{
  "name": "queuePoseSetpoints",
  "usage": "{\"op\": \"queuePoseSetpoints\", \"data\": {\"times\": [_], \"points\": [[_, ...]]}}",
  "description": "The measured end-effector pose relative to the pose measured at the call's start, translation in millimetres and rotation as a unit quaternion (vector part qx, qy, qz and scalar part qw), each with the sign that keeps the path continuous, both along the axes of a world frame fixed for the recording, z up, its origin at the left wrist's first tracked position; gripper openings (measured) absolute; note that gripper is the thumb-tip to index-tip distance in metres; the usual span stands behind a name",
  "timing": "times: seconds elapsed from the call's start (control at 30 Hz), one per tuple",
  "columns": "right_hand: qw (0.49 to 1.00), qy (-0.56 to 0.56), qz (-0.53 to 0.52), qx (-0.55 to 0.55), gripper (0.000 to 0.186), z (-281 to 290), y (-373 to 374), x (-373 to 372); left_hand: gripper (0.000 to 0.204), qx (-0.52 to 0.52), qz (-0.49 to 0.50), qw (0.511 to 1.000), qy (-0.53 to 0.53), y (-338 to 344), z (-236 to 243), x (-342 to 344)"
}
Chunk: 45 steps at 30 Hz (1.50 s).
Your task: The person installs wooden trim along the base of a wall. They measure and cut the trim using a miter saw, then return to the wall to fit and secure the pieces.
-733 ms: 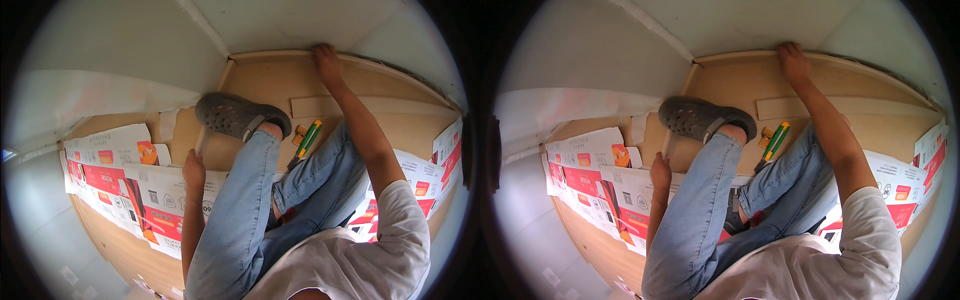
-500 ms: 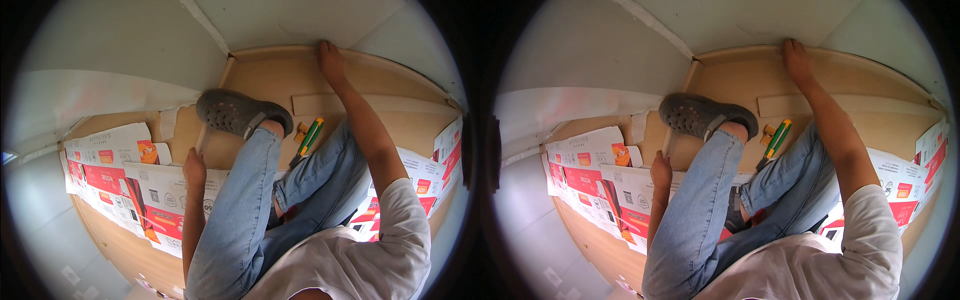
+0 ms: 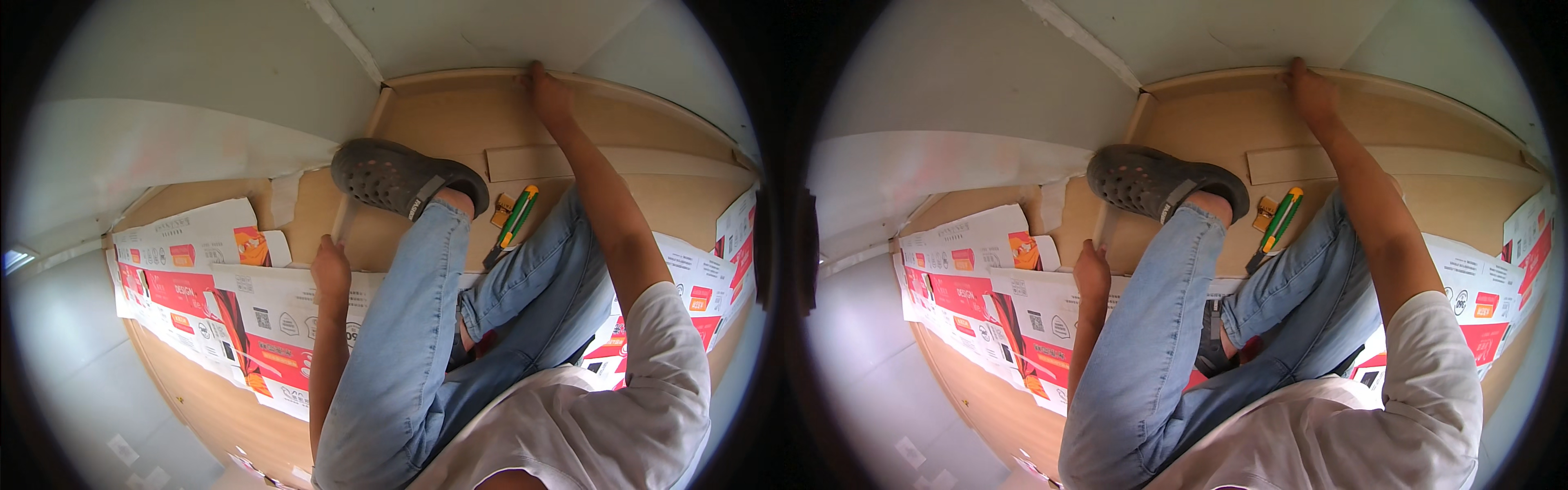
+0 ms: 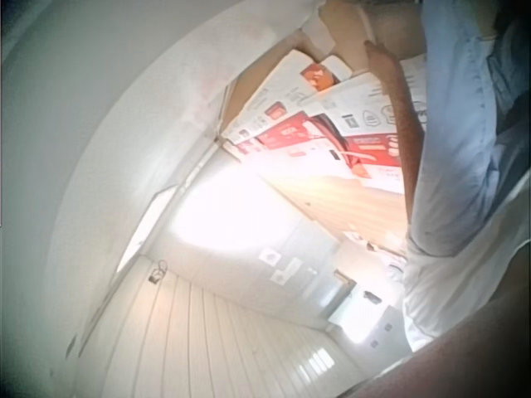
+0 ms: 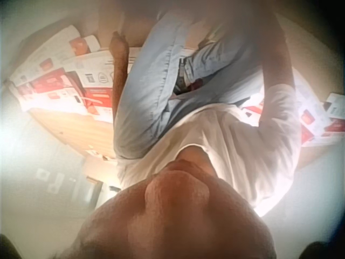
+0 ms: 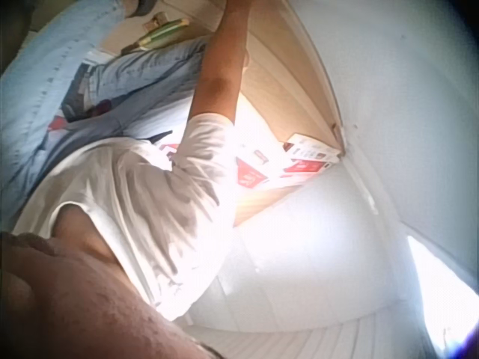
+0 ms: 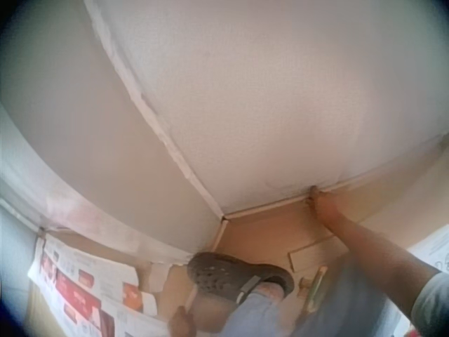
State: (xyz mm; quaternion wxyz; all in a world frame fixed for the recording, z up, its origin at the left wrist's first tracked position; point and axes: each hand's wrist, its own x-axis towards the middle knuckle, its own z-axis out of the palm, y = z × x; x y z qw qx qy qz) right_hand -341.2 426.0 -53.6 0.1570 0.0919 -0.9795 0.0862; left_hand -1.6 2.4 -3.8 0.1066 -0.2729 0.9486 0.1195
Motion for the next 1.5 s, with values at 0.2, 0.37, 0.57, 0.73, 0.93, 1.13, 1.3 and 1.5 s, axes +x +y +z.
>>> {"op": "queuePoseSetpoints", "data": {"times": [0.2,0.37,0.57,0.73,0.93,1.13,1.3,1.5], "points": [[1.0,-0.011,-0.005,-0.029,0.034,-7,12,-5,0.028,-0.003,-0.021,1.0,-0.011,5,-5,-11],[0.996,-0.061,-0.021,-0.057,0.032,14,-9,6,0.029,-0.027,-0.011,0.999,-0.022,4,-2,-8],[0.995,-0.046,0.001,-0.083,0.03,7,5,4,0.031,-0.035,-0.025,0.999,0.002,4,-19,-9],[0.994,-0.063,-0.006,-0.084,0.026,5,-9,3,0.03,-0.051,-0.006,0.999,0.005,2,-7,-4],[0.992,-0.057,0.002,-0.108,0.026,0,-4,2,0.027,-0.061,-0.019,0.998,0.008,1,-10,-7],[0.993,-0.056,0.008,-0.099,0.025,4,-7,4,0.026,-0.068,-0.025,0.997,0.004,3,-7,-7],[0.993,-0.049,0.018,-0.108,0.025,-1,-4,0,0.025,-0.053,-0.021,0.998,0.015,6,-7,-8],[0.99,-0.075,0.025,-0.121,0.027,2,-10,2,0.024,-0.049,-0.014,0.998,0.02,-1,-5,-6]]}}
